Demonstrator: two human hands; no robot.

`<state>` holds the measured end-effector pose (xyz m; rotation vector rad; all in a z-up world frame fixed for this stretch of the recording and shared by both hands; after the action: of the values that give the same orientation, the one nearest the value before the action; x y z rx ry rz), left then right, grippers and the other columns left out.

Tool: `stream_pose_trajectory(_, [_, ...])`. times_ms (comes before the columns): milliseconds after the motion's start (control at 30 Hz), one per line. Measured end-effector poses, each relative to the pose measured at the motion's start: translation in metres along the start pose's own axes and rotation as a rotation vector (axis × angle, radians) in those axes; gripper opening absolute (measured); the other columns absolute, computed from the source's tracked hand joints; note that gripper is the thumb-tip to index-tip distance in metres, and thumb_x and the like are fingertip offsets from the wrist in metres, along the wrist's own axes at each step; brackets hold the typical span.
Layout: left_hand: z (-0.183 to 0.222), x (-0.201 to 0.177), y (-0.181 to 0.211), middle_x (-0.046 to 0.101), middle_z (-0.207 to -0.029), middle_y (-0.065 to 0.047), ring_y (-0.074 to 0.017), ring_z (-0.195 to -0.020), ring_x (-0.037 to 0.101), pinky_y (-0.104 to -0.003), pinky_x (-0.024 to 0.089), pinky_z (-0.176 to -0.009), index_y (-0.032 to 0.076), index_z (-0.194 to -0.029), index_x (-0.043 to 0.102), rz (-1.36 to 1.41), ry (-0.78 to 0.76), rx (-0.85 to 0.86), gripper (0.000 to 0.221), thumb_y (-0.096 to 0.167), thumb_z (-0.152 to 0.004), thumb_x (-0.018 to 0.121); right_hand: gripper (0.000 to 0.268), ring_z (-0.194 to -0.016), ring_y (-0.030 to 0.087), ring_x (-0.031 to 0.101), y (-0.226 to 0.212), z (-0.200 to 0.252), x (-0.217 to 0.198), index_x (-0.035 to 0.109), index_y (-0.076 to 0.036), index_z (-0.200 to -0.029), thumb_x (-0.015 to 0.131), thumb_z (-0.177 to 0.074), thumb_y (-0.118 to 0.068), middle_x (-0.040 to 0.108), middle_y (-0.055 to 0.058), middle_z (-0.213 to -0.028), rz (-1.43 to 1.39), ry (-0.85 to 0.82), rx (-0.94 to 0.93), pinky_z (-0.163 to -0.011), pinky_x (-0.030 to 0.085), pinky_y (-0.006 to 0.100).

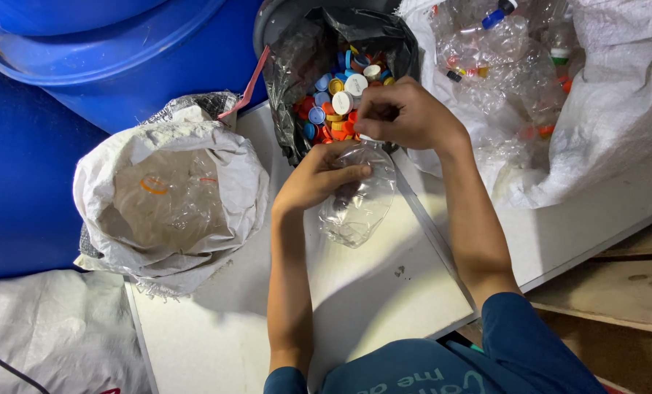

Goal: The person removes plastic bottle caps from empty bottles and places them into a black bag. They then place the empty bottles into a white sack. The person repeats this process with multiple bottles.

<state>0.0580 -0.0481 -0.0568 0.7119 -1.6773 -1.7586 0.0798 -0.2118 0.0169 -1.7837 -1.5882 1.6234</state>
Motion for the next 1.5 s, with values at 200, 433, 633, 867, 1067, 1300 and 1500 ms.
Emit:
stream_pose_trajectory(200, [-0.014,0.002,-0.039,0.070,-0.085,-0.006,-0.0131,-0.066,0.065,-0.027,0.052,-0.058,-0.004,-0.124,0.068,0.464,-0.262,0.051,0.039,0.017,-0.093,0.080,0.023,-0.068,0.011,0.061,0.016,0.004,0.008,0.069,-0.004,-0.091,0.080,-0.093,-0.024,0.068,0.001,-0.078,-0.212,0.066,-0.218,-0.063,0.047,0.027])
stream_pose_trajectory(433, [-0.043,0.036,-0.065,0.074,-0.101,-0.009,-0.0143,-0.085,0.070,-0.029,0.057,-0.077,-0.009,-0.118,0.065,0.862,-0.291,0.194,0.047,0.024,-0.088,0.081,0.033,-0.105,0.016,0.066,0.032,0.008,0.010,0.066,-0.002,-0.116,0.080,-0.101,-0.029,0.068,0.007,-0.108,-0.657,-0.087,-0.295,-0.097,0.055,0.032])
stream_pose_trajectory(633, [-0.016,0.047,-0.019,0.075,-0.080,-0.010,-0.0134,-0.066,0.073,-0.021,0.055,-0.054,-0.011,-0.117,0.063,1.282,-0.824,0.291,0.029,0.016,-0.107,0.071,0.025,-0.118,0.028,0.068,0.001,0.014,-0.004,0.064,-0.007,-0.110,0.081,-0.095,-0.016,0.065,0.012,-0.125,-0.614,-0.169,-0.294,-0.090,0.063,0.038])
stream_pose_trajectory(867, [-0.015,0.004,-0.037,0.067,-0.087,-0.004,-0.0112,-0.069,0.062,-0.026,0.050,-0.060,-0.004,-0.115,0.066,0.463,-0.327,0.232,0.045,0.031,-0.094,0.082,0.062,-0.106,0.016,0.067,-0.006,0.015,-0.010,0.068,-0.008,-0.129,0.083,-0.080,-0.043,0.070,0.005,-0.118,-0.577,-0.048,-0.212,-0.093,0.056,0.033])
stream_pose_trajectory(1067, [-0.002,0.004,-0.011,0.065,-0.076,0.000,-0.0070,-0.059,0.059,-0.024,0.047,-0.051,-0.001,-0.107,0.068,0.294,-0.311,0.109,0.032,0.026,-0.093,0.080,0.040,-0.093,0.018,0.072,-0.028,0.019,-0.008,0.074,-0.004,-0.111,0.087,-0.079,-0.025,0.075,0.007,-0.106,-0.137,-0.031,-0.155,-0.080,0.059,0.032])
stream_pose_trajectory(1300, [0.010,-0.023,-0.005,0.072,-0.093,0.002,-0.0040,-0.083,0.063,-0.023,0.051,-0.071,0.000,-0.120,0.070,0.028,-0.269,0.115,0.040,0.026,-0.092,0.079,0.028,-0.112,0.026,0.073,-0.063,0.015,-0.002,0.075,-0.006,-0.108,0.083,-0.081,-0.003,0.073,0.010,-0.118,-0.052,-0.159,-0.335,-0.095,0.061,0.037])
stream_pose_trajectory(1500, [0.022,-0.025,0.012,0.072,-0.101,-0.001,-0.0048,-0.086,0.062,-0.023,0.049,-0.068,0.001,-0.125,0.063,0.019,-0.212,0.082,0.048,0.021,-0.086,0.083,0.021,-0.108,0.023,0.075,-0.068,0.015,0.001,0.071,-0.007,-0.091,0.085,-0.077,-0.001,0.074,0.007,-0.116,-0.119,-0.224,-0.381,-0.091,0.062,0.036])
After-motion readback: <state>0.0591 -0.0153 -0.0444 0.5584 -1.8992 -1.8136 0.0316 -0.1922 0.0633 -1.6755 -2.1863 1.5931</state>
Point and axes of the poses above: each hand's wrist, its own z-axis away from the middle knuckle, its own x-axis out of the palm, y = z × x, the point moved 6 cm from there along -z, towards the middle knuckle
